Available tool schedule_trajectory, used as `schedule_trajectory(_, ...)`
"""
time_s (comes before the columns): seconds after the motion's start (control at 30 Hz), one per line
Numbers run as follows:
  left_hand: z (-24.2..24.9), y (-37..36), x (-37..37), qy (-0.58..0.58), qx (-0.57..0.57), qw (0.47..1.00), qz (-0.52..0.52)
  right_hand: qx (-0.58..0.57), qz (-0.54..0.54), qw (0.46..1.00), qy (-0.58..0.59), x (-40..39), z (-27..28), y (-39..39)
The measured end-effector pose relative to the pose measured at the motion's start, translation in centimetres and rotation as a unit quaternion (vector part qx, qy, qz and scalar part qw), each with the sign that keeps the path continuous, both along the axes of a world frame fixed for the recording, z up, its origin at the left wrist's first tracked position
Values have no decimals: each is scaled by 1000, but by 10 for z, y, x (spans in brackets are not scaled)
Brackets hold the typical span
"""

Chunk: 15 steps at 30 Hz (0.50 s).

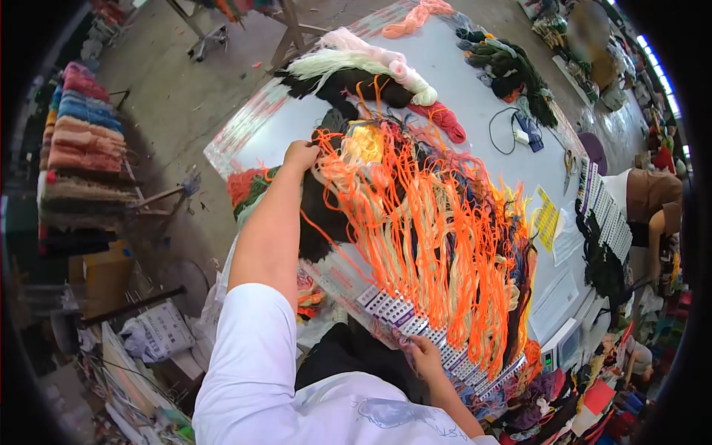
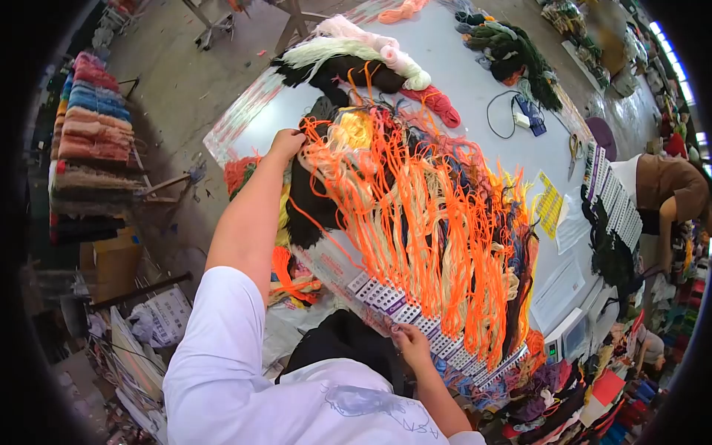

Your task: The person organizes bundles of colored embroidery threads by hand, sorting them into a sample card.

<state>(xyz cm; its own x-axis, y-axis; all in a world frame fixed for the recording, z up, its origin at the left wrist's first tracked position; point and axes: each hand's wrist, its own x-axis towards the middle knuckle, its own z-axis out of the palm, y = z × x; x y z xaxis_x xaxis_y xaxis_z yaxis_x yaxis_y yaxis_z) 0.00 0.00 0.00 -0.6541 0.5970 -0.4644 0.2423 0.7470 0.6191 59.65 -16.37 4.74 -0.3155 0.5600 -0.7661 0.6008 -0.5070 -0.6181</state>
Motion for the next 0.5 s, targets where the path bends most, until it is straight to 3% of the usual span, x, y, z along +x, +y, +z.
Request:
schedule_trajectory(0.03, 0, -12, 2, -51, 34, 998, 15, -10, -24, 999, -25, 2, 15, -9)
schedule_trajectory(0.07, 20, -26, 16, -19, 51, 998, 44, 21, -38, 998, -54, -6, 35, -13)
schedule_trajectory(0.1, 21, 53, 31, 48, 117, 992, 1, 4, -135, 991, -20, -16, 20, 72)
schedule_trajectory(0.13, 35, 47, 51, 106, 131, 985, -49, -8, -146, 989, -9, -11, 12, 69)
schedule_trajectory(0.17, 53, 46, 69, 105, 94, 989, -53, -10, -149, 989, 3, -6, 0, 69)
schedule_trajectory(0.23, 50, 57, 92, 168, 178, 969, -33, -6, -138, 990, -2, -24, 7, 82)
schedule_trajectory(0.27, 55, 60, 98, 174, 159, 971, -31, -7, -137, 990, 1, -31, 2, 85)
schedule_trajectory(0.33, 76, 66, 84, 73, 114, 988, -72, -14, -120, 992, 20, -50, 10, 93)
schedule_trajectory(0.37, 80, 69, 72, 85, 167, 978, -96, -6, -116, 993, 26, -52, 16, 93)
schedule_trajectory(0.4, 86, 74, 58, 59, 238, 969, -38, 1, -114, 993, 34, -54, 21, 92)
schedule_trajectory(0.43, 128, 77, 47, 102, 241, 964, -44, 7, -117, 992, 52, -53, 27, 90)
schedule_trajectory(0.47, 149, 80, 24, 214, 318, 923, -34, 3, -120, 992, 46, -46, 27, 84)
schedule_trajectory(0.5, 192, 80, 14, 167, 358, 919, 7, 0, -123, 991, 44, -39, 21, 79)
